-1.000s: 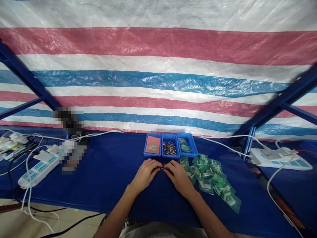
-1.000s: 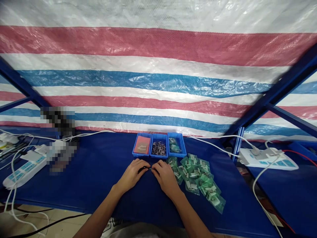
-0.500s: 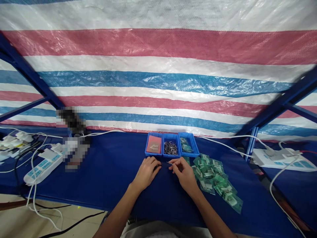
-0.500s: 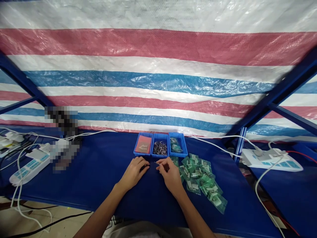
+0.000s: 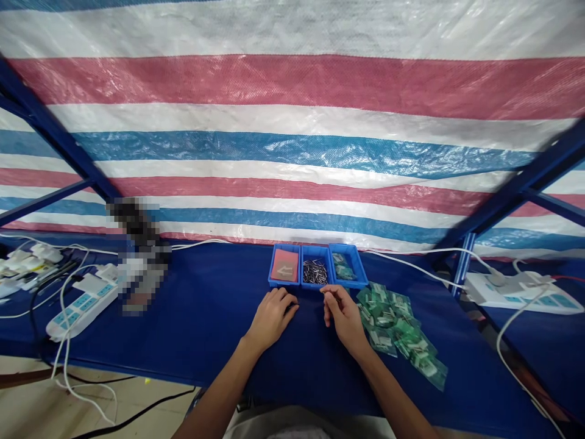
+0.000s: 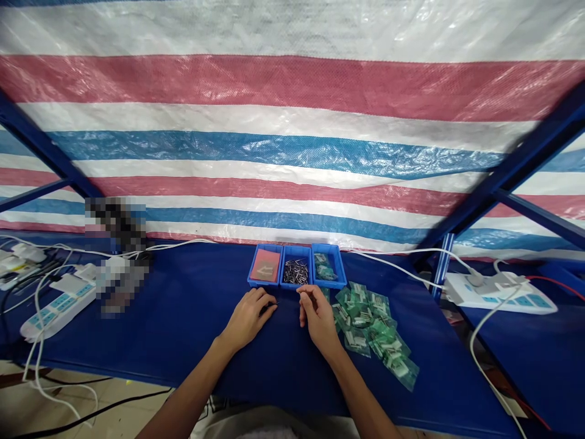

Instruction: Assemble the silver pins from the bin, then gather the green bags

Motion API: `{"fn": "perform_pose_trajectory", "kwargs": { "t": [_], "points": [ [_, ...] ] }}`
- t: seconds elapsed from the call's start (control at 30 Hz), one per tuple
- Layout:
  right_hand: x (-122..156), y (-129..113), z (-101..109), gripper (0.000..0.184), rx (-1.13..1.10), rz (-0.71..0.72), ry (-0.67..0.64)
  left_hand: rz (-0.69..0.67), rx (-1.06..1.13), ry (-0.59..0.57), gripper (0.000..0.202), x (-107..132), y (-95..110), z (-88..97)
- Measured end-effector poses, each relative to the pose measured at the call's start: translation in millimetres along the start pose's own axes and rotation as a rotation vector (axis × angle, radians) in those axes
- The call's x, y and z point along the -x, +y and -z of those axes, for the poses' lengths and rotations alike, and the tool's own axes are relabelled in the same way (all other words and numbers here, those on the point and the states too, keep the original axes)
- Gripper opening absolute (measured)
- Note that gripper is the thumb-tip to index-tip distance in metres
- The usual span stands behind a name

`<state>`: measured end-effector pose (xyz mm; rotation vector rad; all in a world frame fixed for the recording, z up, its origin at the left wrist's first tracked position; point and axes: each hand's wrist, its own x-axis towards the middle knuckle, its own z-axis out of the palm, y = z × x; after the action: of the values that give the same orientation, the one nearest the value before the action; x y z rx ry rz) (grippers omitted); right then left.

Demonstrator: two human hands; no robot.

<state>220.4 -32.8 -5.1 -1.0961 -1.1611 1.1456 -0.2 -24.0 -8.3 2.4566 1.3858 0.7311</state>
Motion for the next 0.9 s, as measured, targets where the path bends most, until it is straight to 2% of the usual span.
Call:
{"fn": "perform_pose_trajectory", "kwargs": {
  "t": [0.13,0.4,0.63,0.9],
  "points": [
    [-1.9,3.7,3.0,0.038,-0.016,-0.053,0.003,-0.006,0.005,-0.010,0.018,0.1,-2.0,-1.7],
    [-4.0,2.4,5.5,0.035,-0.220,-0.131,-0.024,-0.010,0.026,-0.014,0.017,0.0,-3.0,-2.4],
    [-2.2,-1.6,3.6,0.036,-0.234,-0.157,-0.053,-0.001,0.037,-0.019,0.015,-0.2,-3.1,-2.5],
    [-1.7,2.0,1.3,0.047,-0.224,-0.188,-0.088,0.013,0.036,-0.001,0.011,0.0,-1.8,-1.9]
  ]
}}
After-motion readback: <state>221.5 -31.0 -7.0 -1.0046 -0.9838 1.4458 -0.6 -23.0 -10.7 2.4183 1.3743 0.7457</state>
